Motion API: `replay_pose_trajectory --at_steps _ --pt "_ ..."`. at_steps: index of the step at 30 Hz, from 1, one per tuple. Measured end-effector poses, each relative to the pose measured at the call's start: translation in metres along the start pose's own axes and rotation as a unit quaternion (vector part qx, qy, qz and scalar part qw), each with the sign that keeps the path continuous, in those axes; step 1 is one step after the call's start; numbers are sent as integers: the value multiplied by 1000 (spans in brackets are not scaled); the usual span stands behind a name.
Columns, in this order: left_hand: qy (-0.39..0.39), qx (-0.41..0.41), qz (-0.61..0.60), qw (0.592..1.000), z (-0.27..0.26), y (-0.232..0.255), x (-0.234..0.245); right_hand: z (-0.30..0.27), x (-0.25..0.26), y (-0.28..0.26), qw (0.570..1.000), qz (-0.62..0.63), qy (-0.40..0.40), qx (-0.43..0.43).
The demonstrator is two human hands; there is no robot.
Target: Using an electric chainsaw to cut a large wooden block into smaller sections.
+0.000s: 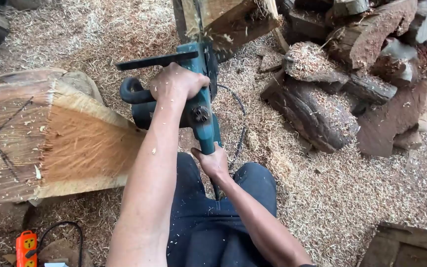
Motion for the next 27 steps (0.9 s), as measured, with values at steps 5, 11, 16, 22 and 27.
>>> replay_pose_trajectory --at_steps 5,11,16,22,27 --pt "21 -4 -6 1000 -1 0 2 -2 0 -6 1000 -9 -21 0" --pt "34 -5 -22 999 -9 6 9 -9 5 -7 1000 0 -22 3" --pt "30 -2 -1 1000 -17 12 10 -8 4 -7 999 2 -33 13" --pt "33 6 -12 999 -1 4 3 -20 12 -21 999 -12 -37 17" --pt "23 15 18 999 -14 7 3 -25 6 -11 999 -10 -30 31"
Point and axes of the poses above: each hand's wrist, its own z-axis towards the middle knuckle, its own x-axis out of the back of the hand, y = z × x, the point moved 5 cm from there along z, towards the middle knuckle, and after that the axes turned 3 degrees about -z, right-handed, at the moved point
